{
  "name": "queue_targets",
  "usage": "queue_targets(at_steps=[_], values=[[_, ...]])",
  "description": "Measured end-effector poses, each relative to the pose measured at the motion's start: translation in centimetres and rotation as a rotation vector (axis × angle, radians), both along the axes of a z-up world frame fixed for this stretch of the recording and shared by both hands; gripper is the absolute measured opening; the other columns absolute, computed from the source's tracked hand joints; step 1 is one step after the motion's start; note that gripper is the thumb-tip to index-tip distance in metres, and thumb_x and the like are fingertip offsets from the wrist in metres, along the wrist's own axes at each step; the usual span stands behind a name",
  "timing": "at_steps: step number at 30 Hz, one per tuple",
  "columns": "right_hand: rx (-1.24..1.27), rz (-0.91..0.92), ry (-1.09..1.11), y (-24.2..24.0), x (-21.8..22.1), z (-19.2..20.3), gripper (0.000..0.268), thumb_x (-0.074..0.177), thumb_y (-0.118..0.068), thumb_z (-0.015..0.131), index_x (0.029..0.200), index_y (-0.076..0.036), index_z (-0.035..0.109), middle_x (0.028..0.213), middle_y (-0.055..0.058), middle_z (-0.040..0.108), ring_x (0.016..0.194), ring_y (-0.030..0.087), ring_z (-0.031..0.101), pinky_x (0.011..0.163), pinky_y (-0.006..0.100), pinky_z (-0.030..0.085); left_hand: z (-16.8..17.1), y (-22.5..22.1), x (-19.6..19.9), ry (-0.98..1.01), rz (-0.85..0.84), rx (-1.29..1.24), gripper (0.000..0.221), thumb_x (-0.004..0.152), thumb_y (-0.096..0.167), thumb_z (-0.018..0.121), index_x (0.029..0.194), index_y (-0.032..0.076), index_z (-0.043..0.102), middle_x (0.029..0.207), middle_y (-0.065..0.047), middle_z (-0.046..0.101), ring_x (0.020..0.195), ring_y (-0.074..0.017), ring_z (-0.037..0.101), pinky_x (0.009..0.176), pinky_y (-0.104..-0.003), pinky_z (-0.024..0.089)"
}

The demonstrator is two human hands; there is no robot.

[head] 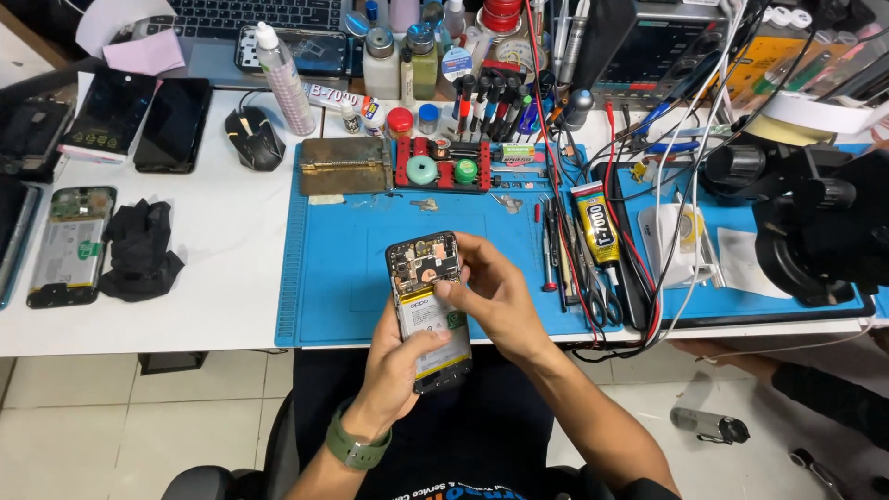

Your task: A person is inspecting and testing a mobile phone's internal components by connecting a bundle of test wires to the motherboard at a repair bench.

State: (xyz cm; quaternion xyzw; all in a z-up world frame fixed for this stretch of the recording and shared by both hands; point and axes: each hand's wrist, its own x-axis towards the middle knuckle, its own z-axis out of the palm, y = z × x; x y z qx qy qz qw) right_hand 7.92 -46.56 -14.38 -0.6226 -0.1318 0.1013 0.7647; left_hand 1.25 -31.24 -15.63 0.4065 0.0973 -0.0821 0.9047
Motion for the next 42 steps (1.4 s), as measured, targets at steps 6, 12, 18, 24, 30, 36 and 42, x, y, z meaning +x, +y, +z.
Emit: queue_targets(at_steps=[6, 12, 18, 24, 30, 36, 42], values=[[0.103, 0.014, 0.101, 1.4, 0.3, -0.1, 0.043, 0.097, -0.022, 0.084, 0.133, -0.004, 0.067, 0.111, 0.006, 0.074, 0.103, 0.015, 0.067, 0.09, 0.032, 0.059, -0.6, 0.9, 0.1, -0.162, -0.021, 0.026, 0.068, 0.089, -0.004, 0.066, 0.155, 0.004, 0.052, 0.157, -0.024, 0.066, 0.14, -0.035, 0.067, 0.114, -0.046, 0.057], [0.067, 0.036, 0.045, 1.8, 0.4, 0.0, 0.04, 0.1, -0.023, 0.081, 0.132, -0.005, 0.066, 0.109, 0.004, 0.073, 0.099, 0.013, 0.066, 0.087, 0.029, 0.059, -1.0, 1.7, 0.1, -0.125, -0.009, 0.01, 0.066, 0.088, -0.003, 0.069, 0.153, 0.004, 0.054, 0.145, -0.022, 0.072, 0.128, -0.0326, 0.071, 0.108, -0.046, 0.06], [-0.012, 0.058, 0.003, 2.0, 0.3, -0.1, 0.036, 0.102, -0.025, 0.078, 0.129, -0.005, 0.066, 0.108, 0.003, 0.067, 0.097, 0.014, 0.064, 0.084, 0.028, 0.058, -1.6, 2.3, 0.0, -0.19, -0.019, 0.059, 0.066, 0.09, -0.002, 0.069, 0.154, 0.006, 0.053, 0.143, -0.019, 0.072, 0.127, -0.0294, 0.07, 0.109, -0.045, 0.059], [-0.153, 0.021, -0.127, 2.5, -0.2, 0.6, 0.037, 0.106, -0.033, 0.073, 0.128, -0.006, 0.064, 0.099, -0.003, 0.056, 0.088, 0.009, 0.052, 0.077, 0.026, 0.047, -1.9, 3.2, 0.0, -0.221, -0.055, 0.154, 0.068, 0.09, 0.001, 0.069, 0.156, 0.006, 0.051, 0.138, -0.016, 0.072, 0.123, -0.0265, 0.07, 0.108, -0.041, 0.058], [0.141, 0.227, 0.103, 0.4, 1.7, 0.1, 0.035, 0.102, -0.018, 0.081, 0.13, -0.003, 0.067, 0.119, 0.007, 0.074, 0.107, 0.018, 0.068, 0.093, 0.033, 0.058, 0.4, 3.3, 0.4, -0.143, -0.115, -0.045, 0.069, 0.088, -0.001, 0.071, 0.153, 0.009, 0.052, 0.155, -0.022, 0.068, 0.134, -0.0344, 0.07, 0.106, -0.05, 0.062], [0.273, 0.018, 0.127, 0.5, 2.0, -2.0, 0.032, 0.108, -0.013, 0.065, 0.125, 0.014, 0.073, 0.084, 0.014, 0.069, 0.071, 0.016, 0.068, 0.066, 0.031, 0.061, -1.0, 2.9, 1.0, -0.208, -0.126, 0.004, 0.056, 0.087, 0.0, 0.074, 0.141, 0.007, 0.059, 0.135, -0.026, 0.076, 0.12, -0.0382, 0.075, 0.102, -0.064, 0.06], [0.204, -0.052, 0.08, -0.5, 1.3, -2.9, 0.023, 0.099, -0.005, 0.078, 0.116, 0.01, 0.076, 0.084, 0.011, 0.071, 0.073, 0.016, 0.072, 0.061, 0.027, 0.063, -0.4, 2.5, 1.1, -0.209, -0.201, 0.048, 0.056, 0.088, 0.005, 0.076, 0.141, 0.009, 0.058, 0.136, -0.025, 0.076, 0.122, -0.0388, 0.075, 0.107, -0.065, 0.059]])
